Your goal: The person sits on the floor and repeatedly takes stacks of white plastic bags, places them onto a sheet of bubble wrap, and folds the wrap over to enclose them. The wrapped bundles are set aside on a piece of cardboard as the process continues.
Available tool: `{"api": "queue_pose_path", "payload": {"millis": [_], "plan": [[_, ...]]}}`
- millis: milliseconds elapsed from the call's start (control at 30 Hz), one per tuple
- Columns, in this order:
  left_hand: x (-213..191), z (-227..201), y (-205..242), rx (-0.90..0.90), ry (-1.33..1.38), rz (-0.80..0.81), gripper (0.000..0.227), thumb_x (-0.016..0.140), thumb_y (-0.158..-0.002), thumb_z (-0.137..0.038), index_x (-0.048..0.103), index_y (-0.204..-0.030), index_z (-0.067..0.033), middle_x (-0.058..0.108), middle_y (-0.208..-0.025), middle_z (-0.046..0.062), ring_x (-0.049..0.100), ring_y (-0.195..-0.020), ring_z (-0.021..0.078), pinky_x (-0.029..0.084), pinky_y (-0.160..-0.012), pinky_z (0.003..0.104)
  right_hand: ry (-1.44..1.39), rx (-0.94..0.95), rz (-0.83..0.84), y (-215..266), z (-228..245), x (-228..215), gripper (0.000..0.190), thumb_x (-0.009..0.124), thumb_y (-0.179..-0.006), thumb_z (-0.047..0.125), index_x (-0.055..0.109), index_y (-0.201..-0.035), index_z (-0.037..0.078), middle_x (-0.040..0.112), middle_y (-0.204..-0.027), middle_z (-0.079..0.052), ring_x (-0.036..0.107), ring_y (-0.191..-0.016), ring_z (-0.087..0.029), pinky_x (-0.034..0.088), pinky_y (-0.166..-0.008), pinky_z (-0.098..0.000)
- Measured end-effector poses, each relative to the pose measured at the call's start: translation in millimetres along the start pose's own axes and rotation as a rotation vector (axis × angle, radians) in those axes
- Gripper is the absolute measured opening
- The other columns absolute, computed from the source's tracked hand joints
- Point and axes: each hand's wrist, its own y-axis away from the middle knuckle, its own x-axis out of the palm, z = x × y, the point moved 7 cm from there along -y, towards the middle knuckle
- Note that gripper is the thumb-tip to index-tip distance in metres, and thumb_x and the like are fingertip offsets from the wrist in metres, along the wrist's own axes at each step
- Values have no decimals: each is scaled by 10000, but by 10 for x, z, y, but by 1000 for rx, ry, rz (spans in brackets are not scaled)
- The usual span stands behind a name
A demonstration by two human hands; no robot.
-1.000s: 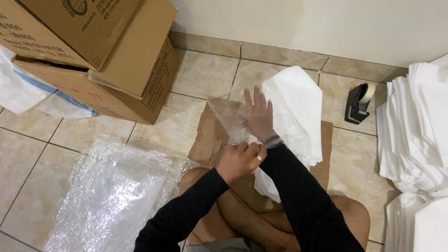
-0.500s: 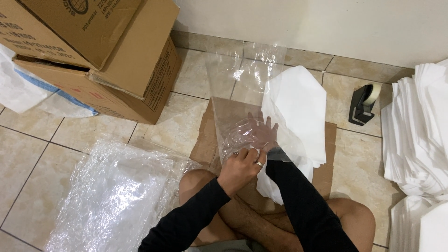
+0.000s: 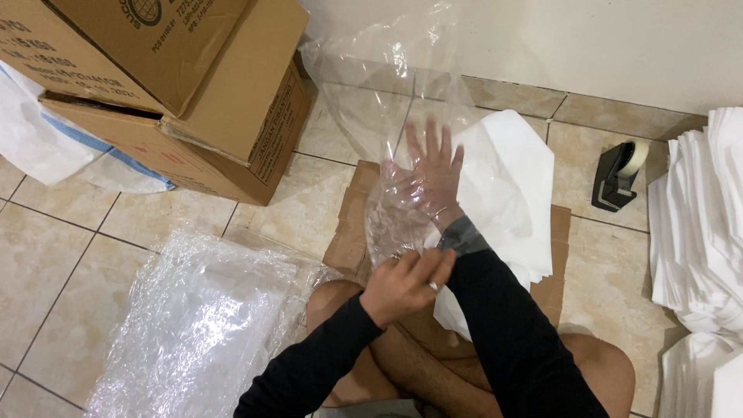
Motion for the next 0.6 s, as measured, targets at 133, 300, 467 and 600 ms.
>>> {"api": "queue_pose_path", "payload": {"millis": [133,300,467,600], "plan": [[251,126,161,-4,-55,63,195,503,-792,-50,546,-982,-59,494,-790,71,516,-543,153,411,-363,232,-7,-3,90,54,-194,562,671,316,-792,595,121,-1362,300,117,-1421,-69,154,-1279,-337,166,-974,-589],[536,205,403,-44,-101,201,220,477,-761,-28,533,-965,-88,477,-768,55,497,-523,149,380,-333,211,-32,-44,367,521,-266,1464,635,326,-788,379,35,-1352,371,100,-1423,-63,150,-1270,-373,124,-922,-655],[547,279,518,-67,-72,191,186,484,-763,-24,554,-929,-68,483,-765,61,492,-550,152,379,-348,206,-105,-87,466,331,-219,1947,902,501,-680,123,-41,-1352,384,86,-1418,-101,182,-1251,-404,168,-872,-688],[489,332,456,-100,-93,97,158,503,-785,-57,556,-929,-96,484,-779,71,494,-599,184,365,-409,244,-202,-49,399,194,-39,1686,1026,592,-604,115,-68,-1360,326,94,-1406,-160,221,-1233,-424,232,-858,-678]]}}
